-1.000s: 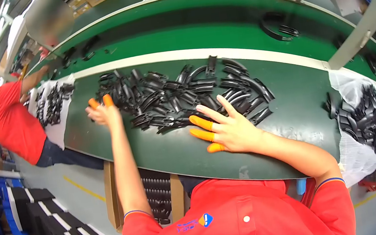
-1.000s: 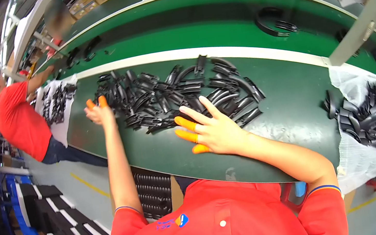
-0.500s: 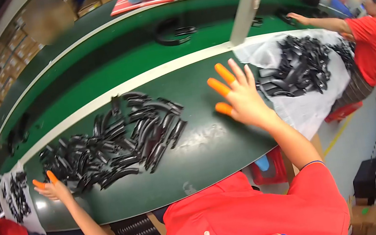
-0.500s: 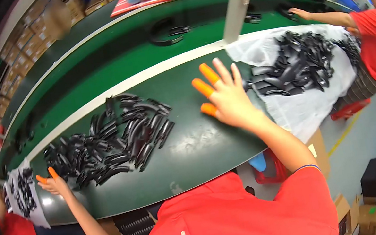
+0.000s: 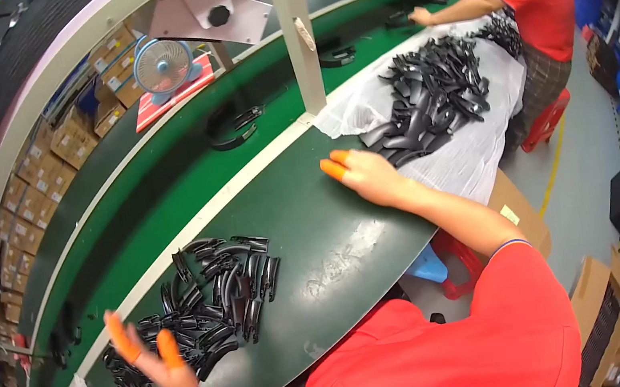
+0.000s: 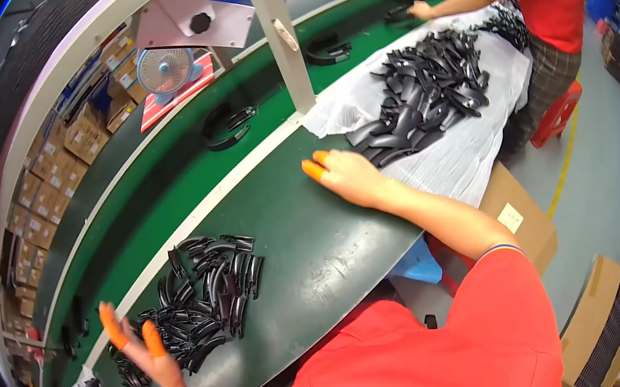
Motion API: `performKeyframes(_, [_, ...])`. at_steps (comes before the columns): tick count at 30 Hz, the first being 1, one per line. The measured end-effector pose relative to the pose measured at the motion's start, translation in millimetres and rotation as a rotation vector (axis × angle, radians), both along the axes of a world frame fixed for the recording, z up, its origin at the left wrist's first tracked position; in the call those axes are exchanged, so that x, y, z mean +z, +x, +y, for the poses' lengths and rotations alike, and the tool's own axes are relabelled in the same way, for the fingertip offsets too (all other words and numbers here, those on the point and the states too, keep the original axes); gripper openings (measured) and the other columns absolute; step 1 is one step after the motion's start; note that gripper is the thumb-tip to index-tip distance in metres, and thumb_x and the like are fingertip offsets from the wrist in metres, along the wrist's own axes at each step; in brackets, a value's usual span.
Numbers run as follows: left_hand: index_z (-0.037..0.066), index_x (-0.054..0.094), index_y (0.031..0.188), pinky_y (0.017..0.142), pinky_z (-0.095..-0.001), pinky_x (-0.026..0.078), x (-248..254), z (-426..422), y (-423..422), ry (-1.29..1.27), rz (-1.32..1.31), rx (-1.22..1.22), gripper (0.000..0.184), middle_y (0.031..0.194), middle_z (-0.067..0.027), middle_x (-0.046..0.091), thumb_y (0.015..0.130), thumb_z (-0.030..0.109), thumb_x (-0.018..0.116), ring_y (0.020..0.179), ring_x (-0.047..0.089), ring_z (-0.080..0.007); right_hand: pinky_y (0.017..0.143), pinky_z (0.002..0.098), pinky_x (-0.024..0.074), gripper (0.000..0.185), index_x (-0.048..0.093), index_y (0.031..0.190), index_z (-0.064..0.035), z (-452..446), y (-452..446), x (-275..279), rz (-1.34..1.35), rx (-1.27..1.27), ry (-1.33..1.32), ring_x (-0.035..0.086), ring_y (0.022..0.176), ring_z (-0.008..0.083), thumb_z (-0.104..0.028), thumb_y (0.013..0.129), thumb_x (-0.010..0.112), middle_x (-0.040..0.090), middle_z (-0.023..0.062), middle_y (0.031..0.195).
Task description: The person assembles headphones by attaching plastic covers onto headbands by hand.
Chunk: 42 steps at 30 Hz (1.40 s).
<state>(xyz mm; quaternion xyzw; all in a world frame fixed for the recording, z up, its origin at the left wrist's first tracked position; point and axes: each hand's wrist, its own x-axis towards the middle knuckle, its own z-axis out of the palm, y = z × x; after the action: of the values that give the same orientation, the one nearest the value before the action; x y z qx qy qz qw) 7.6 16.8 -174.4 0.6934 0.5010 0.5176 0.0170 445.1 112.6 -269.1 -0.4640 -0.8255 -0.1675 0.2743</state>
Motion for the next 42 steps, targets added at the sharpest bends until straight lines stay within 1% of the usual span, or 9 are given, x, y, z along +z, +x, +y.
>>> performKeyframes(6, [0.003,0.053,0.131,0.108,-0.0453,0.035,40,69,158,-0.080,0.640,-0.647,0.059,0.140,-0.0240,0.042,0.077,0.014,0.072,0.131,0.040,-0.0398,0.077,0.0375,0.0525,0.028,0.062,0.115,-0.0011,3,94,35,0.338,-0.399,0.126,0.065,0.088,0.0345,-0.003,0.087,0.059,0.067,0.0179,0.102])
performKeyframes(9, [0.010,0.050,0.135,0.108,-0.0444,0.035,0,123,232,0.000,0.732,-0.933,0.058,0.146,-0.0225,0.036,0.080,0.009,0.068,0.132,0.040,-0.0393,0.100,0.0423,0.0406,0.042,0.056,0.126,-0.0035,5,139,18,0.090,-0.451,-0.049,0.049,0.122,0.0362,-0.019,0.088,0.063,0.052,0.0182,0.134])
performKeyframes(17, [0.008,0.061,0.119,0.103,-0.0462,0.039,-88,217,361,0.251,0.488,-0.760,0.044,0.138,-0.0207,0.042,0.075,-0.001,0.060,0.128,0.042,-0.0398,0.112,0.0588,0.0197,0.077,0.046,0.139,-0.0106,-122,74,27,0.145,-0.411,-0.458,0.022,0.140,0.0457,-0.044,0.075,0.074,0.028,0.0217,0.151])
performKeyframes(21, [0.002,0.066,0.092,0.080,-0.0402,0.047,-83,211,356,0.279,0.389,-0.759,0.024,0.107,-0.0151,0.057,0.068,0.001,0.063,0.101,0.056,-0.0319,0.110,0.0570,0.0229,0.071,0.050,0.136,-0.0113,-115,76,20,0.052,-0.328,-0.387,0.023,0.139,0.0421,-0.036,0.075,0.075,0.026,0.0219,0.151])
performKeyframes(24, [0.002,0.065,0.093,0.073,-0.0374,0.049,-79,209,336,0.135,0.711,-0.962,0.024,0.100,-0.0120,0.060,0.069,0.001,0.064,0.092,0.060,-0.0295,0.099,0.0490,0.0386,0.044,0.065,0.113,-0.0039,-108,81,8,0.130,-0.276,-0.255,0.044,0.123,0.0400,-0.015,0.071,0.075,0.048,0.0208,0.134])
performKeyframes(26, [0.002,0.066,0.094,0.072,-0.0369,0.051,-84,206,336,0.164,0.575,-0.937,0.024,0.098,-0.0114,0.061,0.070,0.002,0.064,0.089,0.062,-0.0293,0.087,0.0421,0.0473,0.023,0.069,0.091,0.0026,-101,80,23,0.128,-0.278,-0.073,0.058,0.104,0.0371,0.001,0.068,0.071,0.063,0.0170,0.112])
performKeyframes(32, [0.006,0.046,0.134,0.101,-0.0406,0.042,-98,204,346,-0.165,0.404,-0.981,0.063,0.134,-0.0179,0.049,0.075,0.005,0.066,0.123,0.048,-0.0354,0.087,0.0360,0.0474,0.019,0.066,0.097,0.0002,-71,114,56,0.475,-0.258,-0.119,0.062,0.098,0.0304,0.000,0.078,0.064,0.066,0.0153,0.107])
performKeyframes(37, [0.003,0.042,0.136,0.106,-0.0394,0.037,-95,201,359,-0.304,0.377,-1.039,0.070,0.135,-0.0181,0.048,0.074,0.012,0.073,0.125,0.047,-0.0342,0.089,0.0268,0.0448,0.021,0.066,0.105,0.0019,-52,138,64,0.858,-0.324,-0.288,0.060,0.096,0.0131,-0.010,0.088,0.063,0.068,0.0080,0.105])
performKeyframes(42, [0.002,0.032,0.140,0.109,-0.0387,0.033,-98,201,374,-0.219,0.316,-1.000,0.089,0.141,-0.0198,0.039,0.069,0.023,0.081,0.130,0.040,-0.0362,0.088,0.0240,0.0443,0.020,0.066,0.106,0.0026,-47,155,60,0.859,-0.345,-0.249,0.058,0.095,0.0105,-0.008,0.089,0.062,0.067,0.0060,0.104])
